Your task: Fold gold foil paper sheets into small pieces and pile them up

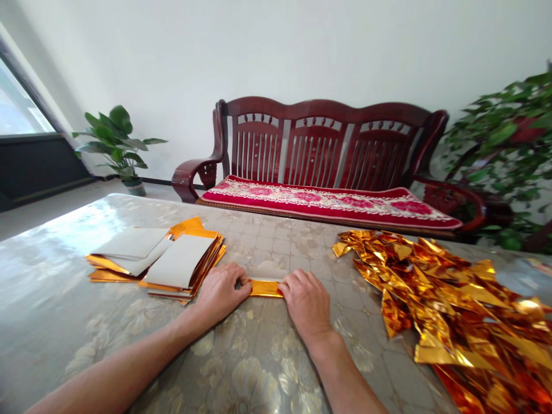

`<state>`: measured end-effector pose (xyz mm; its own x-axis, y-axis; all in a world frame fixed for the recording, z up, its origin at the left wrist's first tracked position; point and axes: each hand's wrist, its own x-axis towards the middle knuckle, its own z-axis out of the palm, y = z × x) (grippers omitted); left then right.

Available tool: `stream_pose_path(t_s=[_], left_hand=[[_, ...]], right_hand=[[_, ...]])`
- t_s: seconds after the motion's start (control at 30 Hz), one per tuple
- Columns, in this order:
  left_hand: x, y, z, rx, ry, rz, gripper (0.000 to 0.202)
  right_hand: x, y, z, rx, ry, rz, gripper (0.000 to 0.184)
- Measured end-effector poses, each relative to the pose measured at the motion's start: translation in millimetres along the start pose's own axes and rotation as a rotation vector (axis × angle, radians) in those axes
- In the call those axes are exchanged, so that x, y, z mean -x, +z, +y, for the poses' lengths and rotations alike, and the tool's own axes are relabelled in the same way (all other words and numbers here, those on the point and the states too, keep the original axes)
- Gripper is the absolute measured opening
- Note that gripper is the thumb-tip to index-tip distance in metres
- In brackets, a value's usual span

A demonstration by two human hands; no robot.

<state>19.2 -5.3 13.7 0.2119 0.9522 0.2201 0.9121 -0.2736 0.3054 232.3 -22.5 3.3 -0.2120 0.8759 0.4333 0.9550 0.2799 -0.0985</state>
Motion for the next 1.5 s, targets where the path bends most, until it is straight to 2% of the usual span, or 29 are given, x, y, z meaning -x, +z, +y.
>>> stream_pose_path(t_s=[0.37, 0.77, 0.9, 1.03, 1.1, 1.2, 1.37, 1.5], left_hand=[[1, -1.4, 1, -0.022, -0.035, -0.011, 0.018], [1, -2.0, -1, 0.058, -0.06, -0.022, 0.017], [1, -0.1, -4, 0.078, -0.075, 0.001, 0.013], [2, -0.2, -5, 0.065, -0.069, 0.027, 0.019], [3, -1.3, -3, 0.052, -0.013, 0.033, 0.014], [5, -2.0, 1, 0.019, 0.161, 0.018, 0.006], [8, -1.8, 2, 0.105, 0.475, -0.122, 0.022], [11, -5.3, 2, 0.069, 0.559, -0.166, 0.031]], right_hand=[[0, 1, -1, -0.036, 0.025, -0.001, 0.016], [0, 0, -1, -0.053, 0.045, -0.01, 0.014], [-1, 0, -1, -0.061, 0.049, 0.0, 0.016], [-1, 0, -2, -0.07, 0.061, -0.021, 0.014], [-2, 0, -1, -0.067, 0.068, -0.027, 0.014], [-2, 1, -1, -0.056, 0.086, -0.029, 0.015], [-2, -1, 0, -0.039, 0.114, -0.039, 0.018], [-3, -1, 1, -0.038, 0.113, -0.025, 0.019]])
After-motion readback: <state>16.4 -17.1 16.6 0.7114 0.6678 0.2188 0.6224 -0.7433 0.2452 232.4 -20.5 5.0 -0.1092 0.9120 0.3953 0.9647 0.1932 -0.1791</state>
